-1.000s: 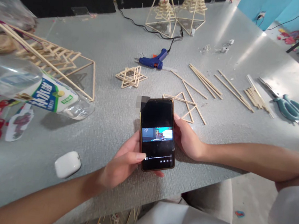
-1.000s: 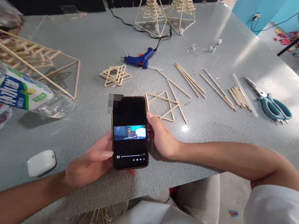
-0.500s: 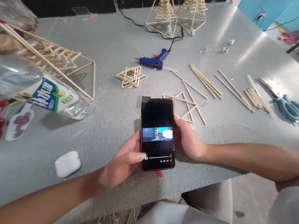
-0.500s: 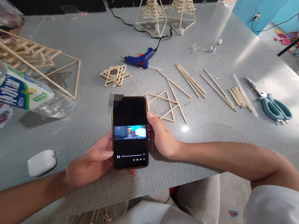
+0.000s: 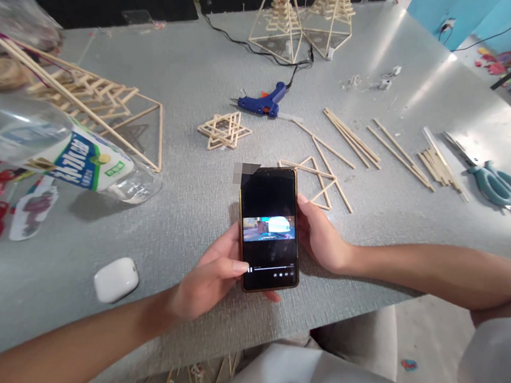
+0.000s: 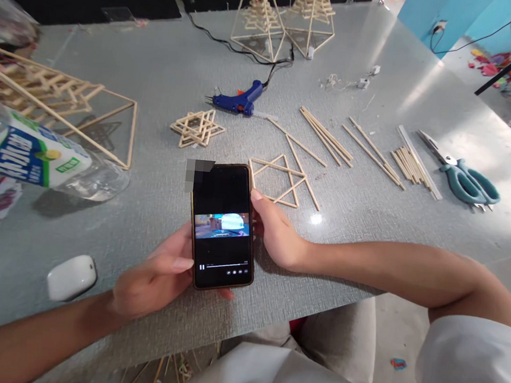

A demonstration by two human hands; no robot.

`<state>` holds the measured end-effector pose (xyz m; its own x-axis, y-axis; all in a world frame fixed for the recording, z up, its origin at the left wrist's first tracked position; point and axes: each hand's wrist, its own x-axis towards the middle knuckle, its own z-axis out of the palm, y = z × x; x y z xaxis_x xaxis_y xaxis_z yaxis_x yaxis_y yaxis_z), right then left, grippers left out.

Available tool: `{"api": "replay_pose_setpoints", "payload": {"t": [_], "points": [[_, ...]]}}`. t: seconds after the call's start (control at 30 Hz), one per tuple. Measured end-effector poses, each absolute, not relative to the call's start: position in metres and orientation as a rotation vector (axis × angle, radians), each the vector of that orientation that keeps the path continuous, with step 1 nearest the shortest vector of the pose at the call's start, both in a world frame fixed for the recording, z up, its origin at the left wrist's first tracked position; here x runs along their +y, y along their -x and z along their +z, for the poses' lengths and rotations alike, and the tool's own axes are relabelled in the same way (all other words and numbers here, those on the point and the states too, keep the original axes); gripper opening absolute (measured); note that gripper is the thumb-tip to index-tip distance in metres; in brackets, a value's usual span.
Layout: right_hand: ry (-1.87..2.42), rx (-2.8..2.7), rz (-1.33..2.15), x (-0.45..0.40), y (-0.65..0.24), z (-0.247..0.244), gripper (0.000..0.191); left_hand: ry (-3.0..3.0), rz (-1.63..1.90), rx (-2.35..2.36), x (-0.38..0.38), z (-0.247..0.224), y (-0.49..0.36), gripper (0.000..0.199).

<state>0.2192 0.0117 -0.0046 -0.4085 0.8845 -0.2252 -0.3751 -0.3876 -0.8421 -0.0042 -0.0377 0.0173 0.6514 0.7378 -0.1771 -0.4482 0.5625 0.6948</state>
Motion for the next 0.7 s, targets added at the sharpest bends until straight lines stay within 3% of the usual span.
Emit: {"api": "replay_pose_setpoints", "payload": {"t": [0.7], "points": [[0.864,-0.936,1.905,0.0126,-0.2193,-0.0064,0.061,-0.638,0.743,0.524,-0.0386,0.0171,0.0049,0.048]]}}
